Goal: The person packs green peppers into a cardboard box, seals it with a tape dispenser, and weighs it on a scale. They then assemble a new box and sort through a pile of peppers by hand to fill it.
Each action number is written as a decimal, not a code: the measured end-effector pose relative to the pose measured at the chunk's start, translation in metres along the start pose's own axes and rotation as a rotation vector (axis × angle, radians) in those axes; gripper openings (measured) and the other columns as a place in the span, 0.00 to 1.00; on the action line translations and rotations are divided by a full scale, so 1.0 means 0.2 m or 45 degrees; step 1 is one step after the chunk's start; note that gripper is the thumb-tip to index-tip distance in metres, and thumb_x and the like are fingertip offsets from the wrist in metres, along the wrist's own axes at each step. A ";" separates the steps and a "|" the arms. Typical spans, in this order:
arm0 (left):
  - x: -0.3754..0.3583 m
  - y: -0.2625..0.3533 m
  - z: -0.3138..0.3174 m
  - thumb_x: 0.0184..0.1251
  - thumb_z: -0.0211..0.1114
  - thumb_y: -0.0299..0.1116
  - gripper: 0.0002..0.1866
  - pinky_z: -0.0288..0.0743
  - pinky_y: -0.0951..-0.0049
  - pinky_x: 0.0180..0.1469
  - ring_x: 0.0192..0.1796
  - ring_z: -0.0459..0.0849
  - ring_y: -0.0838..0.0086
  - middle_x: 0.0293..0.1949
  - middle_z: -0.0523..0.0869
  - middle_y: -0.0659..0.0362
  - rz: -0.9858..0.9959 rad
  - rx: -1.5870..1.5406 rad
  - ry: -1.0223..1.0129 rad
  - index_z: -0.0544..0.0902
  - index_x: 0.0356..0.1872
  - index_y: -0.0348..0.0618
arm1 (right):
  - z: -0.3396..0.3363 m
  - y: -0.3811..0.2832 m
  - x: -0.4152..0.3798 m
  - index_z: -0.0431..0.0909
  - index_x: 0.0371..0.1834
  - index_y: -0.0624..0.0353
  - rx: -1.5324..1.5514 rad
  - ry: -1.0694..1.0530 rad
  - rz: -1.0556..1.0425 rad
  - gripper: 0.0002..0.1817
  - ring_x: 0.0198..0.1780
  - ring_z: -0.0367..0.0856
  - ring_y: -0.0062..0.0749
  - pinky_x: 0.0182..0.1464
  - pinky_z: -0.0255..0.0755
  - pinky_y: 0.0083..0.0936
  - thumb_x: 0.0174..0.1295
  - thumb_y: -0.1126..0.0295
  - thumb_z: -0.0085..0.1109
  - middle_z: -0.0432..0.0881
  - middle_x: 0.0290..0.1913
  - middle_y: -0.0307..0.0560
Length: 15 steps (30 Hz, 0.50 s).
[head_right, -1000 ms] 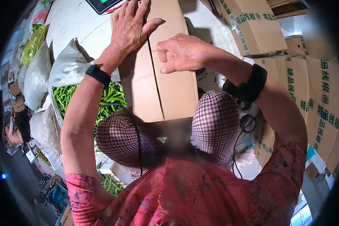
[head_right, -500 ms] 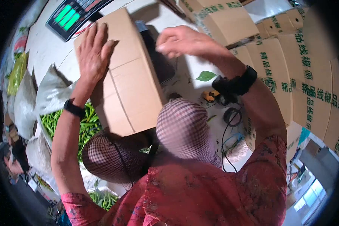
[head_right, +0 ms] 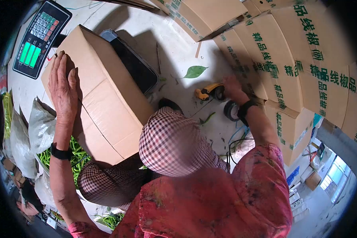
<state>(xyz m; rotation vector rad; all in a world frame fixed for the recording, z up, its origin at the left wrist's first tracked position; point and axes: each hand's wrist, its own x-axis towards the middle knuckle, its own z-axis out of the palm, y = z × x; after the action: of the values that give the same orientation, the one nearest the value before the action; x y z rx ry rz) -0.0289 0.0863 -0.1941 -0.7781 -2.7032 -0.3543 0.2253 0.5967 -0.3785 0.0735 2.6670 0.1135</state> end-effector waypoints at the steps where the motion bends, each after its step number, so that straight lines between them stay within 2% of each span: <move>1: 0.01 0.00 0.00 0.72 0.57 0.36 0.25 0.57 0.58 0.73 0.74 0.64 0.57 0.71 0.70 0.53 -0.001 0.037 -0.003 0.70 0.69 0.43 | 0.05 -0.02 -0.03 0.81 0.49 0.57 0.005 0.000 -0.002 0.21 0.49 0.82 0.48 0.53 0.75 0.37 0.49 0.71 0.67 0.83 0.43 0.53; 3: 0.02 0.01 -0.02 0.70 0.59 0.34 0.25 0.59 0.56 0.72 0.73 0.66 0.55 0.69 0.72 0.51 0.009 -0.001 0.024 0.72 0.67 0.42 | 0.14 -0.09 -0.03 0.79 0.47 0.56 0.055 0.234 -0.227 0.16 0.48 0.82 0.48 0.50 0.76 0.43 0.54 0.70 0.61 0.83 0.42 0.51; 4: 0.02 0.03 -0.03 0.70 0.60 0.32 0.24 0.58 0.57 0.73 0.73 0.66 0.54 0.69 0.72 0.50 -0.009 -0.050 0.013 0.72 0.66 0.40 | 0.17 -0.12 -0.01 0.79 0.47 0.56 0.071 0.242 -0.268 0.16 0.48 0.82 0.48 0.50 0.76 0.43 0.54 0.70 0.61 0.83 0.42 0.51; 6: 0.02 0.03 -0.04 0.67 0.62 0.31 0.25 0.59 0.58 0.73 0.72 0.67 0.53 0.69 0.72 0.47 -0.037 -0.086 0.037 0.73 0.65 0.39 | 0.20 -0.18 0.11 0.77 0.54 0.56 0.160 -0.177 0.001 0.23 0.54 0.80 0.51 0.56 0.72 0.41 0.52 0.74 0.63 0.82 0.47 0.56; 8: 0.02 0.04 -0.07 0.68 0.62 0.32 0.25 0.60 0.57 0.73 0.72 0.67 0.51 0.69 0.71 0.46 -0.043 -0.123 0.025 0.72 0.66 0.39 | 0.06 -0.26 0.09 0.76 0.50 0.60 0.486 -0.337 0.037 0.18 0.49 0.81 0.55 0.52 0.74 0.46 0.55 0.74 0.60 0.83 0.44 0.59; 11: 0.03 0.05 -0.09 0.65 0.64 0.33 0.25 0.61 0.56 0.71 0.69 0.68 0.50 0.66 0.73 0.46 -0.037 -0.156 0.044 0.73 0.63 0.38 | -0.05 -0.31 0.03 0.75 0.49 0.62 0.393 -0.153 -0.186 0.16 0.47 0.82 0.58 0.47 0.75 0.46 0.56 0.74 0.60 0.83 0.42 0.62; 13: 0.03 0.05 -0.08 0.62 0.67 0.32 0.25 0.63 0.56 0.68 0.64 0.71 0.50 0.63 0.74 0.47 0.009 -0.188 0.094 0.75 0.60 0.38 | -0.16 -0.32 0.07 0.75 0.47 0.61 0.610 -0.046 -0.026 0.16 0.45 0.83 0.54 0.47 0.77 0.46 0.54 0.77 0.61 0.82 0.43 0.59; 15: 0.02 0.06 -0.10 0.59 0.68 0.30 0.24 0.68 0.57 0.61 0.56 0.73 0.53 0.57 0.76 0.50 -0.001 -0.188 0.101 0.76 0.58 0.40 | -0.47 -0.39 0.06 0.73 0.54 0.62 0.922 0.185 -0.051 0.20 0.45 0.85 0.44 0.48 0.78 0.40 0.56 0.79 0.58 0.83 0.43 0.55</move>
<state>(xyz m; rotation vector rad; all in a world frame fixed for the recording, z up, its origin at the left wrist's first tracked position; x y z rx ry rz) -0.0216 0.0921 -0.1713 -0.7856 -2.6261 -0.5774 0.1684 0.5137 -0.3070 0.2471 2.7076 -0.8893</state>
